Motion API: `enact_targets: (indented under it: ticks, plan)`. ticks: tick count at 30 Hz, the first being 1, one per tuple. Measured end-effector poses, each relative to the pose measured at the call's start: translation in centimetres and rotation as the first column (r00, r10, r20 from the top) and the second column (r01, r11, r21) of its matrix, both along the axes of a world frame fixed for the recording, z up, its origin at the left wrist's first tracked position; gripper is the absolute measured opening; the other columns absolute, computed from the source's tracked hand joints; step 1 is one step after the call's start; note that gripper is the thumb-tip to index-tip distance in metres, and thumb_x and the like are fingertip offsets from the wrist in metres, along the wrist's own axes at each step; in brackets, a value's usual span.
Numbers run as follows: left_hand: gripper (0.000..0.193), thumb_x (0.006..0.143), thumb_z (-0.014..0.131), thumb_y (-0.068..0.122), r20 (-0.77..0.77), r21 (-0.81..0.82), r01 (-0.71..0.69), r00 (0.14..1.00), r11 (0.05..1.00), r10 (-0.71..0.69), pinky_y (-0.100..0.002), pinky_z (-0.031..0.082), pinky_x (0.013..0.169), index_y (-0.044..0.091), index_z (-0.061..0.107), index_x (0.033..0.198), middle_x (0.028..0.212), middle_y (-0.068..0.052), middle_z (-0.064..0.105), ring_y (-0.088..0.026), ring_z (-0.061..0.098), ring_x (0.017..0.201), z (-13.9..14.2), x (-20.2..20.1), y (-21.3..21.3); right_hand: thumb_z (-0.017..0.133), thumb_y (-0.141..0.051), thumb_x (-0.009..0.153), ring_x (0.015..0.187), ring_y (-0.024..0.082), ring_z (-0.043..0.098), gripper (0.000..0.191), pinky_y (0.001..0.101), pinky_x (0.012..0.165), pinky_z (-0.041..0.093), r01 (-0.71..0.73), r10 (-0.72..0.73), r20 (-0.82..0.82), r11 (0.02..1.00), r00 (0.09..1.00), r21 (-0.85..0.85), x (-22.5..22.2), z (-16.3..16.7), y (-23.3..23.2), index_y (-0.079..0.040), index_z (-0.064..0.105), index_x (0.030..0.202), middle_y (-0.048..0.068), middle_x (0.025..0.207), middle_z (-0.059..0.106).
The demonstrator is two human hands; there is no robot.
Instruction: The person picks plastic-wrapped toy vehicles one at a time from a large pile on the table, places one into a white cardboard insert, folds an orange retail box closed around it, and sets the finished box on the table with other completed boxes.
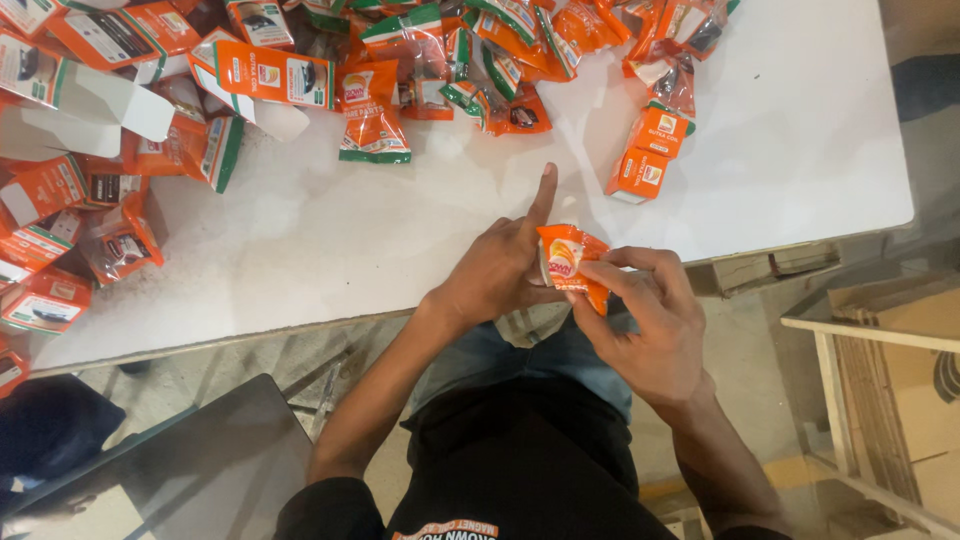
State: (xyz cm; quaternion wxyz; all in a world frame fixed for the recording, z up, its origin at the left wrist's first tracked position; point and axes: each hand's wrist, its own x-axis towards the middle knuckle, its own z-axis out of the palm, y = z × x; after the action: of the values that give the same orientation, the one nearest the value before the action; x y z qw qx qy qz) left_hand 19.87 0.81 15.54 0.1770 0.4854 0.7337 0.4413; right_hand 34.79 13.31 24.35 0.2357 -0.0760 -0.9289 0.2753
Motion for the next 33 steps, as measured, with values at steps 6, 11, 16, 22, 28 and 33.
enact_targets:
  ticks: [6, 11, 16, 22, 28, 33]
  plan:
    - [0.141, 0.068, 0.095, 0.035, -0.039, 0.051, -0.005, 0.999, 0.999, 0.007, -0.044, 0.053, 0.092, 0.003, -0.004, 0.164, 0.098, -0.014, 0.072, -0.036, 0.068, 0.095, -0.4, 0.1, 0.2, 0.078, -0.005, 0.081, 0.106, 0.036, 0.065, 0.054, 0.0443, 0.088, 0.055, -0.133, 0.112, 0.138, 0.98, 0.984, 0.151, 0.0, 1.4, 0.6, -0.001, 0.062, 0.133, 0.014, 0.121, 0.066]
    - [0.131, 0.073, 0.095, 0.033, -0.132, 0.138, -0.003, 0.991, 0.99, 0.021, -0.041, 0.054, 0.094, 0.006, 0.005, 0.165, 0.108, -0.011, 0.071, -0.032, 0.069, 0.102, -0.8, 0.5, 0.4, 0.073, -0.018, 0.091, 0.095, 0.031, 0.065, 0.037, 0.0446, 0.08, 0.054, -0.167, 0.089, 0.356, 0.967, 0.93, 0.193, -2.1, 2.3, 1.2, -0.003, 0.067, 0.124, 0.008, 0.104, 0.069]
    - [0.129, 0.07, 0.094, 0.033, -0.137, 0.174, 0.031, 0.991, 0.984, -0.007, -0.041, 0.051, 0.091, 0.009, 0.01, 0.164, 0.115, -0.009, 0.073, -0.029, 0.068, 0.099, -0.7, 0.6, 0.6, 0.068, -0.02, 0.089, 0.087, 0.028, 0.066, 0.025, 0.0442, 0.067, 0.055, -0.199, 0.009, 0.469, 0.913, 0.883, 0.357, -2.9, 2.7, 2.0, -0.009, 0.072, 0.111, 0.008, 0.091, 0.066]
    - [0.122, 0.074, 0.092, 0.032, -0.129, 0.138, 0.065, 0.991, 0.988, -0.047, -0.04, 0.052, 0.09, 0.011, 0.014, 0.166, 0.097, -0.006, 0.069, -0.028, 0.067, 0.092, -0.7, 1.1, 1.0, 0.069, -0.025, 0.091, 0.081, 0.027, 0.071, 0.013, 0.0439, 0.062, 0.055, -0.188, -0.176, 0.632, 0.865, 0.755, 0.466, -4.0, 1.1, 2.1, -0.012, 0.07, 0.091, 0.006, 0.09, 0.066]
    - [0.118, 0.075, 0.092, 0.03, -0.081, 0.173, 0.002, 0.997, 0.985, 0.012, -0.041, 0.052, 0.088, 0.012, 0.017, 0.165, 0.085, -0.004, 0.066, -0.028, 0.067, 0.086, -1.0, 0.6, 0.5, 0.076, -0.033, 0.092, 0.08, 0.032, 0.07, 0.025, 0.0455, 0.065, 0.054, -0.049, -0.035, 0.47, 0.985, 0.882, 0.165, -3.8, 0.0, 2.2, -0.013, 0.073, 0.106, 0.004, 0.097, 0.073]
    - [0.119, 0.074, 0.092, 0.031, -0.103, 0.146, 0.035, 0.994, 0.989, -0.02, -0.042, 0.051, 0.087, 0.013, 0.017, 0.164, 0.089, -0.005, 0.068, -0.029, 0.067, 0.086, -0.6, 0.1, 0.0, 0.075, -0.015, 0.08, 0.129, 0.04, 0.054, 0.025, 0.0516, 0.101, 0.049, -0.197, 0.156, 0.136, 0.902, 0.978, 0.385, -2.2, 0.8, 3.2, -0.017, 0.079, 0.104, 0.021, 0.139, 0.058]
